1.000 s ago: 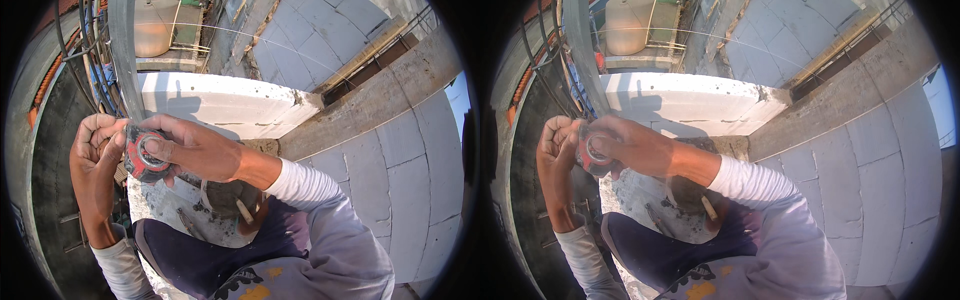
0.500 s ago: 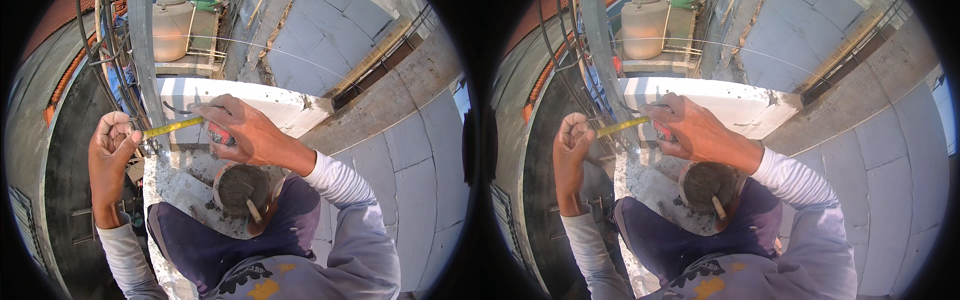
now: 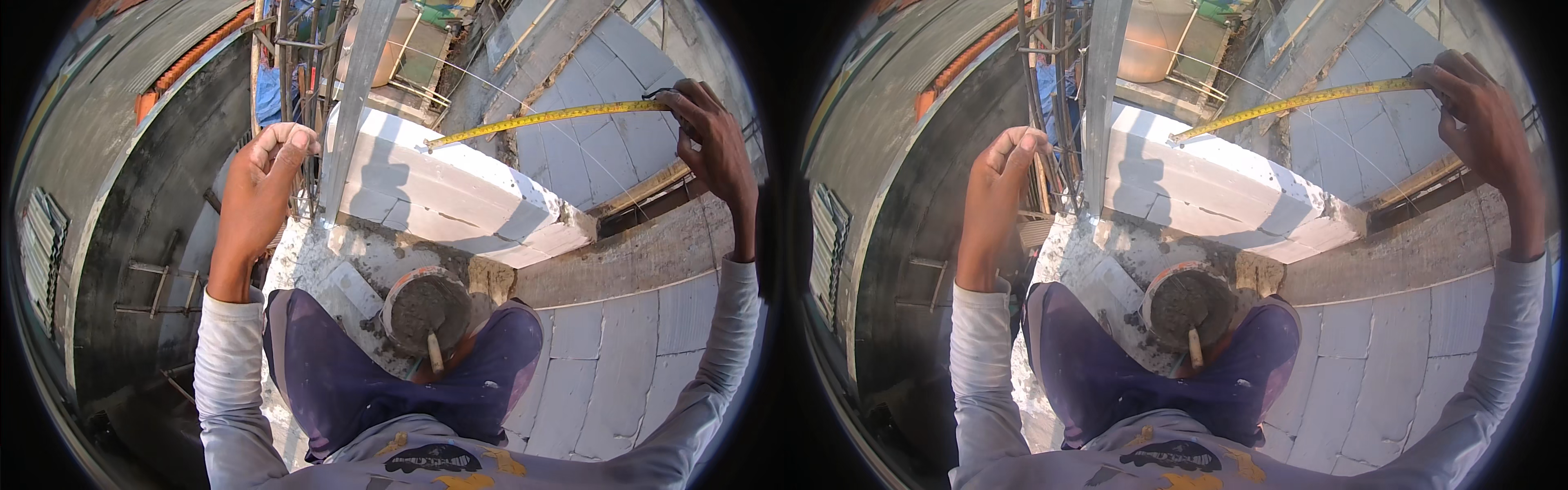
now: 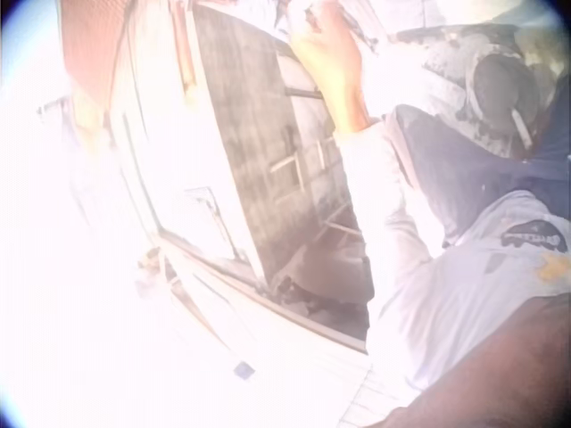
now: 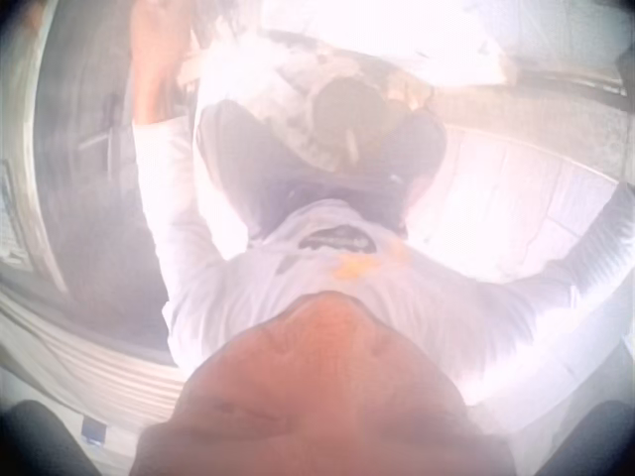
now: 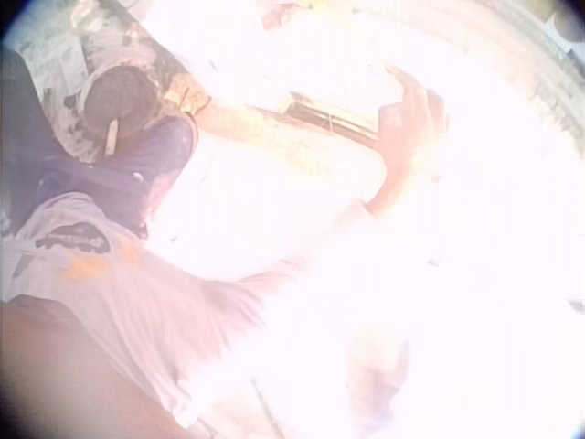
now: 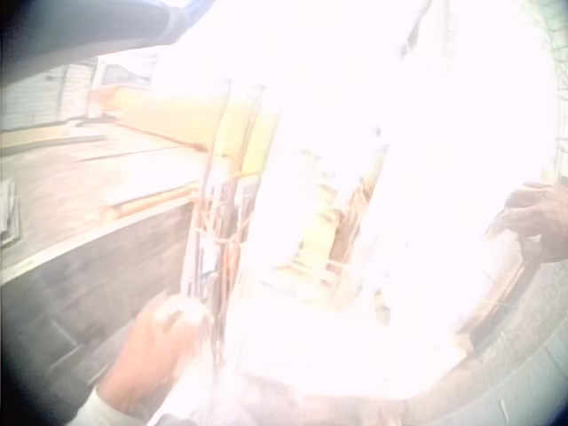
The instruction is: The person measures a wall section with a tape measure, then picks up a white rectangular tile and applies mortar to its back using a trowel. The tile is placed onto the wall and pressed into position.
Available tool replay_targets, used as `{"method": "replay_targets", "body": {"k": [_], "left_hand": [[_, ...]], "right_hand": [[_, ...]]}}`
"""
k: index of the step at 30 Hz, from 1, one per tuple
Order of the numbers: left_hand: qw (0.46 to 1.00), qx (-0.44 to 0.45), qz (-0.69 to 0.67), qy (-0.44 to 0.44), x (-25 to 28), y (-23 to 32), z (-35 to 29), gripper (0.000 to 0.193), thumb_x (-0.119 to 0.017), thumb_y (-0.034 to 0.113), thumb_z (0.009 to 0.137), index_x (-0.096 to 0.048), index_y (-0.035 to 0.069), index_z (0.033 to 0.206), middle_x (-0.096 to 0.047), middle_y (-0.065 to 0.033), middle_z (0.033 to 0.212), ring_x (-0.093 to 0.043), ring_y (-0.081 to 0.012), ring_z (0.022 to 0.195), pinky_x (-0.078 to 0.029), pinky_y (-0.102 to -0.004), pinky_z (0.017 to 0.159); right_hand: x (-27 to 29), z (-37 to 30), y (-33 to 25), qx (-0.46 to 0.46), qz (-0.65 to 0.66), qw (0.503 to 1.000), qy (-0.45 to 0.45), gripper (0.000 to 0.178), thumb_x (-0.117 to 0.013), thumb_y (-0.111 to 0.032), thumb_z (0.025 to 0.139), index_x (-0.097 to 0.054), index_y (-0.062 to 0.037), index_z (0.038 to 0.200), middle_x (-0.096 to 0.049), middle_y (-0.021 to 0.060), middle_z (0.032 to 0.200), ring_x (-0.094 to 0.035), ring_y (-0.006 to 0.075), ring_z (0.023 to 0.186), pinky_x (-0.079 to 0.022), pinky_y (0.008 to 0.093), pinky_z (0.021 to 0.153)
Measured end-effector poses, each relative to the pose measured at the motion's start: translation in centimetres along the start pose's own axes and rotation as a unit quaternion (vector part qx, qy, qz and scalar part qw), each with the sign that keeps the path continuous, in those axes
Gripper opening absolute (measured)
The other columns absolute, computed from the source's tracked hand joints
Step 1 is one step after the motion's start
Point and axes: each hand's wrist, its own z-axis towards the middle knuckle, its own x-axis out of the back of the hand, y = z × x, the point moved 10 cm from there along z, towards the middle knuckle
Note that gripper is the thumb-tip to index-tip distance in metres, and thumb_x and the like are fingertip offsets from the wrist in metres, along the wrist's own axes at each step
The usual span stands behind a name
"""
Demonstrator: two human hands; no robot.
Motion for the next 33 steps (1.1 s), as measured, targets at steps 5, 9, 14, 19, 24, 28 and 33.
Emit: {"method": "replay_targets", "body": {"k": [5, 9, 14, 19, 24, 28, 33], "left_hand": [[0.999, -0.033, -0.006, 0.01, 0.1, 1.0, -0.4, 0.024, -0.06, 0.026, 0.104, -0.067, 0.003, 0.102, -0.059, 0.0044, 0.09, -0.049, -0.0038, 0.084, -0.041, -0.0216, 0.079], [0.999, -0.026, 0.039, 0.018, 0.3, 0.7, -0.4, 0.023, -0.06, 0.024, 0.104, -0.067, 0.003, 0.102, -0.056, 0.0065, 0.086, -0.046, -0.0029, 0.079, -0.039, -0.0208, 0.073], [1.0, -0.023, 0.013, 0.004, -1.5, 0.8, -0.4, 0.022, -0.06, 0.024, 0.103, -0.067, 0.003, 0.102, -0.052, 0.0087, 0.081, -0.042, -0.0016, 0.074, -0.035, -0.0201, 0.067], [0.999, -0.028, 0.029, 0.016, -0.3, 0.5, -0.2, 0.022, -0.06, 0.024, 0.104, -0.067, 0.004, 0.101, -0.051, 0.0091, 0.08, -0.04, -0.0017, 0.073, -0.034, -0.0202, 0.066], [0.999, -0.013, 0.026, 0.013, -0.1, 0.3, -0.4, 0.023, -0.059, 0.025, 0.104, -0.067, 0.004, 0.1, -0.051, 0.009, 0.079, -0.041, -0.0019, 0.073, -0.034, -0.0207, 0.066], [0.999, -0.021, 0.029, 0.01, 0.2, 0.5, -0.3, 0.023, -0.059, 0.026, 0.104, -0.066, 0.004, 0.1, -0.051, 0.0089, 0.079, -0.041, -0.0022, 0.073, -0.035, -0.0208, 0.066], [1.0, -0.025, 0.001, 0.001, -0.9, -0.2, 0.2, 0.024, -0.058, 0.027, 0.105, -0.066, 0.004, 0.1, -0.051, 0.0086, 0.08, -0.041, -0.0022, 0.074, -0.034, -0.0208, 0.067]], "right_hand": [[3.7, 11.2, -7.5, 0.082, -0.089, 0.993, -0.011, 0.034, -0.066, 0.006, 0.078, -0.073, -0.0069, 0.108, -0.069, 0.0093, 0.103, -0.066, 0.0229, 0.086, -0.056, 0.0329, 0.075], [8.2, 13.7, -15.0, 0.127, -0.117, 0.985, -0.01, 0.033, -0.057, -0.003, 0.077, -0.074, -0.0026, 0.105, -0.073, 0.0116, 0.101, -0.068, 0.0295, 0.092, -0.056, 0.0432, 0.081], [8.5, 15.1, -18.6, 0.144, -0.182, 0.972, -0.043, 0.034, -0.058, -0.003, 0.078, -0.074, -0.0029, 0.107, -0.073, 0.0121, 0.1, -0.068, 0.0282, 0.09, -0.056, 0.0423, 0.08], [8.4, 16.7, -20.1, 0.153, -0.18, 0.971, -0.046, 0.034, -0.058, -0.003, 0.079, -0.074, -0.0031, 0.109, -0.073, 0.0127, 0.1, -0.068, 0.0269, 0.089, -0.056, 0.0414, 0.079], [8.2, 17.4, -20.6, 0.15, -0.182, 0.97, -0.062, 0.035, -0.059, -0.003, 0.08, -0.074, -0.0034, 0.111, -0.073, 0.0132, 0.1, -0.068, 0.0255, 0.088, -0.056, 0.0404, 0.078], [8.2, 17.5, -20.4, 0.138, -0.18, 0.971, -0.08, 0.035, -0.059, -0.004, 0.08, -0.074, -0.0036, 0.113, -0.072, 0.0137, 0.1, -0.068, 0.0245, 0.086, -0.057, 0.0397, 0.077], [7.0, 15.6, -16.7, 0.087, -0.172, 0.972, -0.135, 0.036, -0.06, -0.004, 0.081, -0.074, -0.0039, 0.114, -0.072, 0.0142, 0.1, -0.068, 0.0231, 0.085, -0.057, 0.0387, 0.076]]}}
